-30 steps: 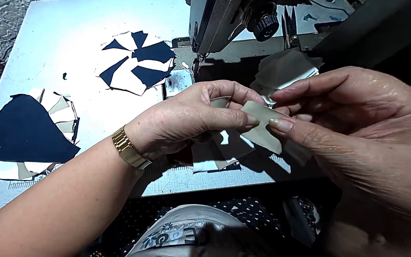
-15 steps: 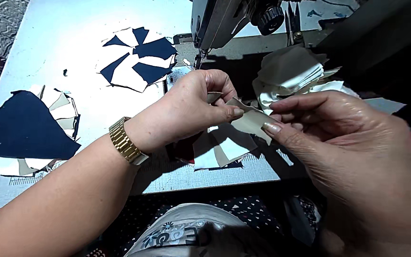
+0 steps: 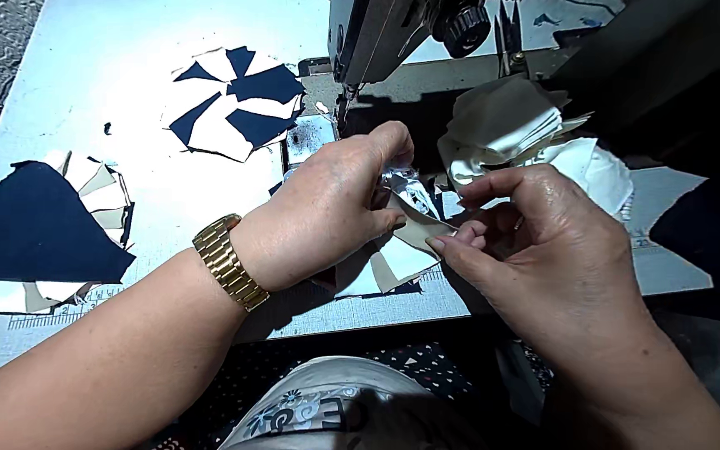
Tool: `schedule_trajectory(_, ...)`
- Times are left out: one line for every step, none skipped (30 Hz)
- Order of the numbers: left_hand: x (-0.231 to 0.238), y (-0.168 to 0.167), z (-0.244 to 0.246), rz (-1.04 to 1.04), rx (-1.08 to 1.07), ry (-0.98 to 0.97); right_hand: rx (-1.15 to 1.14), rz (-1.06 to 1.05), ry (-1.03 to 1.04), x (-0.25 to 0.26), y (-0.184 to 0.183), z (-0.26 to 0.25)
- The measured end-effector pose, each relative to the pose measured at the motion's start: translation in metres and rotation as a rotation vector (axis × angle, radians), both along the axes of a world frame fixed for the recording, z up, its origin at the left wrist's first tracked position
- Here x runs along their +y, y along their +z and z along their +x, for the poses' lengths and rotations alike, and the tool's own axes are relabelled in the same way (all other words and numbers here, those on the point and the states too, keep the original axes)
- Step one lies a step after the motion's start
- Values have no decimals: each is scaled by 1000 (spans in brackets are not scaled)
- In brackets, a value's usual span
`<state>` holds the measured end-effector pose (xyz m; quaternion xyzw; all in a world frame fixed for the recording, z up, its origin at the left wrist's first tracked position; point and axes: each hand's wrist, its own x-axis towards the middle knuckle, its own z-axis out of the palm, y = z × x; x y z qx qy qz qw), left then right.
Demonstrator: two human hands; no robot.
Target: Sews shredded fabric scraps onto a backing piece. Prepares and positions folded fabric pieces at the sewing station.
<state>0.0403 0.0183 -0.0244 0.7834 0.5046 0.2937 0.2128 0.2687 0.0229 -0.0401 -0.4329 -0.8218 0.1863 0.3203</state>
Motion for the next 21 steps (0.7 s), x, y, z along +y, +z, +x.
schedule_trajectory(-1,1,-1,42,15,5,-12,53,-7,0,1,1)
schedule_trajectory(-2,3,-2,78,34,10,-23,102,-10,-1,3,1)
schedule_trajectory(-2,4,-3,104,52,10,-33,142,-9,-2,5,2)
schedule_trajectory(-3,5,-4,118,67,4,-31,172,6,-4,7,2)
schedule_trajectory(-4,5,-4,117,89,-8,-28,189,32,-5,7,1)
schedule_trajectory(-5,5,-3,108,109,-26,-38,193,63,-6,5,1)
schedule_trajectory(-5,4,-3,94,126,-45,-47,190,98,-6,2,0)
schedule_trajectory(-5,4,-3,71,152,-62,-60,188,127,-7,-2,-1)
schedule_trajectory(-5,3,-3,40,183,-72,-84,186,144,-7,-6,-2)
schedule_trajectory(-5,2,-3,16,209,-75,-111,185,151,-8,-9,-3)
schedule_trajectory(-5,2,-3,5,227,-75,-143,192,150,-10,-11,-3)
schedule_trajectory(-5,2,-4,-1,235,-78,-174,209,148,-12,-12,-4)
schedule_trajectory(-5,2,-5,-9,234,-84,-206,230,148,-14,-12,-6)
schedule_trajectory(-5,3,-6,-24,234,-88,-228,247,151,-16,-12,-8)
schedule_trajectory(-5,4,-7,-44,231,-92,-245,259,157,-19,-12,-9)
schedule_trajectory(-5,5,-8,-70,226,-100,-251,263,167,-21,-12,-10)
schedule_trajectory(-5,7,-10,-103,224,-109,-254,257,178,-24,-11,-11)
schedule_trajectory(-4,9,-11,-127,219,-123,-251,240,190,-27,-10,-11)
schedule_trajectory(-4,10,-13,-142,214,-143,-239,211,203,-29,-8,-9)
schedule_trajectory(-3,10,-15,-147,209,-167,-219,179,218,-30,-6,-6)
schedule_trajectory(-3,11,-16,-149,206,-191,-190,149,230,-29,-3,0)
